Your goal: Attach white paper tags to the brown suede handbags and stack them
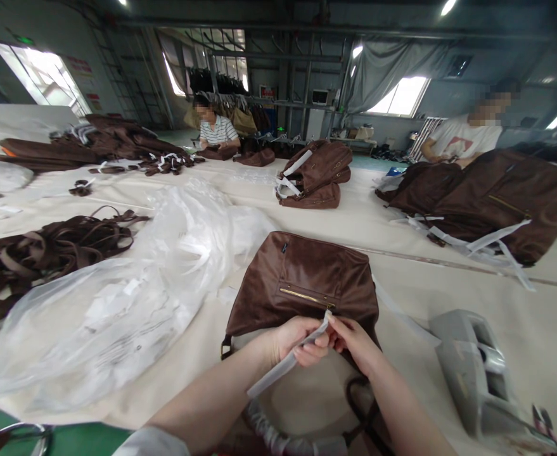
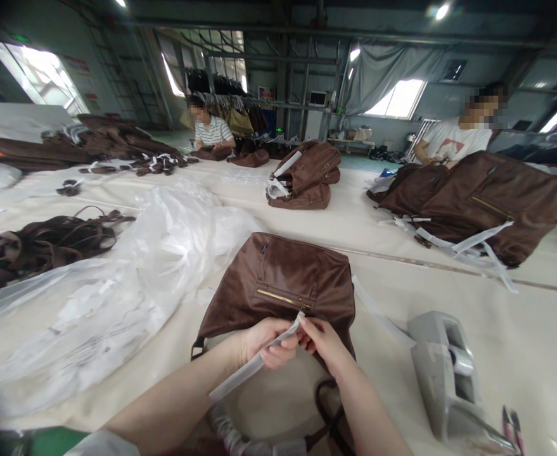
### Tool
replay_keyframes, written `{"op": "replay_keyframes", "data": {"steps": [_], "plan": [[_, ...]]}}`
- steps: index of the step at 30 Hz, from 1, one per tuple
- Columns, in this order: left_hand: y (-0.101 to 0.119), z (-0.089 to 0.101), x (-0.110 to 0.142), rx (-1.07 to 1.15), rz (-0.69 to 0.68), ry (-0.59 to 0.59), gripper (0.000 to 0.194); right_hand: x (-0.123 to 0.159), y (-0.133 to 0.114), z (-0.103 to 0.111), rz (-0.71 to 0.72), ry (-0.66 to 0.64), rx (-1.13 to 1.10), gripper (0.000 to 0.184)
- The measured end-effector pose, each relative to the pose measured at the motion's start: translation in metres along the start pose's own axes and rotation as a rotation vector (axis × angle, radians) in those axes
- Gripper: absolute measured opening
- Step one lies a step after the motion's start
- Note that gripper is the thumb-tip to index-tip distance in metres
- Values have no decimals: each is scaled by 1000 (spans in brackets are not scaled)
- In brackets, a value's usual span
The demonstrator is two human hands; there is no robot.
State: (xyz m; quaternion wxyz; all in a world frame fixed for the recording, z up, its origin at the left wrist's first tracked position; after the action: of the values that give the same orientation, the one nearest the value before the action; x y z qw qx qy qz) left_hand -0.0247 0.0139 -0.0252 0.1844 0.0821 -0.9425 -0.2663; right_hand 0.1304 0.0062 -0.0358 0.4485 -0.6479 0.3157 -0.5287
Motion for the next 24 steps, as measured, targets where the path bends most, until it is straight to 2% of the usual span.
{"op": "replay_keyframes", "data": {"steps": [2,5,7,11,14,18,21,24], "plan": [[-5,0,-5,-82,13,10,43,2,-2,-3,10,-68,-101,43],[-12,2,-13,-188,-9,87,53,5,-5,-5,39,-135,-266,33],[-16,4,-17,-226,-43,145,55,3,-4,-2,37,-96,-346,29],[-14,13,-17,-198,-177,291,39,-3,-2,7,38,72,-370,34],[-11,18,-15,-156,-246,345,38,3,-11,15,93,196,-95,42],[-9,19,-14,-260,-321,428,52,42,-25,27,178,343,612,39],[-6,12,-9,-562,-427,547,57,85,-15,36,176,398,1030,37],[0,2,1,-1123,-510,650,51,122,10,37,168,345,1227,62]]}}
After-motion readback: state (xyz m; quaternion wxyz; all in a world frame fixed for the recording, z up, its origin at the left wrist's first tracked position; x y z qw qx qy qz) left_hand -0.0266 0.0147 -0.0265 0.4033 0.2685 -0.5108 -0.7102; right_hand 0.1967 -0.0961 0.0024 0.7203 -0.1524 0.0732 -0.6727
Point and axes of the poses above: each hand's wrist, its own x-axis away from the middle knuckle, its own z-axis out of the back of the hand, y = z × x, the point moved 2 cm from there along -x, towards the middle knuckle, and after that the axes turned 6 degrees about -z, right-handed, at the moved point
